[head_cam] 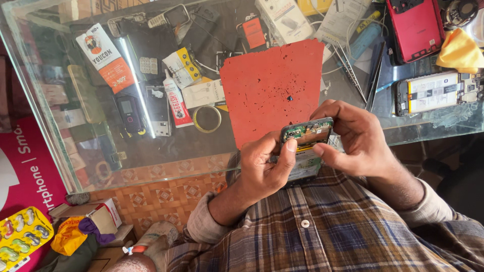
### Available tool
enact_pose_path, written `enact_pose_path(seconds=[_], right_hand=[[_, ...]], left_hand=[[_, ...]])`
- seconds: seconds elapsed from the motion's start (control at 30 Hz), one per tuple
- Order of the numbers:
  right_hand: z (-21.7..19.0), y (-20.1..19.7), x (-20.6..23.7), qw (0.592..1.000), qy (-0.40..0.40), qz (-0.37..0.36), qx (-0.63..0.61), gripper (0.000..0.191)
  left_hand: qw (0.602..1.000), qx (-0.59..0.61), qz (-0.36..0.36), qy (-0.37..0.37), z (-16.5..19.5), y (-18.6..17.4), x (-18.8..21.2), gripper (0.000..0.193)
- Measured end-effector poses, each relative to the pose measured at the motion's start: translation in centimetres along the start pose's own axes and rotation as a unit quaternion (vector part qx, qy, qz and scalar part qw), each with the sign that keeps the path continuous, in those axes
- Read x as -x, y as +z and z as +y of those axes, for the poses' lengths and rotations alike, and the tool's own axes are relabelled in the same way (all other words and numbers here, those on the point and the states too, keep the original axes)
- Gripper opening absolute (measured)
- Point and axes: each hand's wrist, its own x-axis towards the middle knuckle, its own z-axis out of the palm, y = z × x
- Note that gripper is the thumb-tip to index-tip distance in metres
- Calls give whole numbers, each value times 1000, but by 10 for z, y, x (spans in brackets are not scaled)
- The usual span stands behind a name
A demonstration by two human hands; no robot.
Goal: The person disassembles a smartphone on a glass workbench, removes the motherboard, and uses a metal spudger to pry and adjust internal components. They then reinsert the motherboard and continue adjusting internal parts with the spudger.
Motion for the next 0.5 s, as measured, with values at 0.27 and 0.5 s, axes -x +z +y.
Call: enact_pose_path(seconds=[0.27,0.5], right_hand=[[8,1,1,999,-18,1,-34,29],[8,2,3,999,3,-4,-47,26]], left_hand=[[1000,-17,8,12,2,1,-1,18],[999,-48,21,6,4,4,-1,18]])
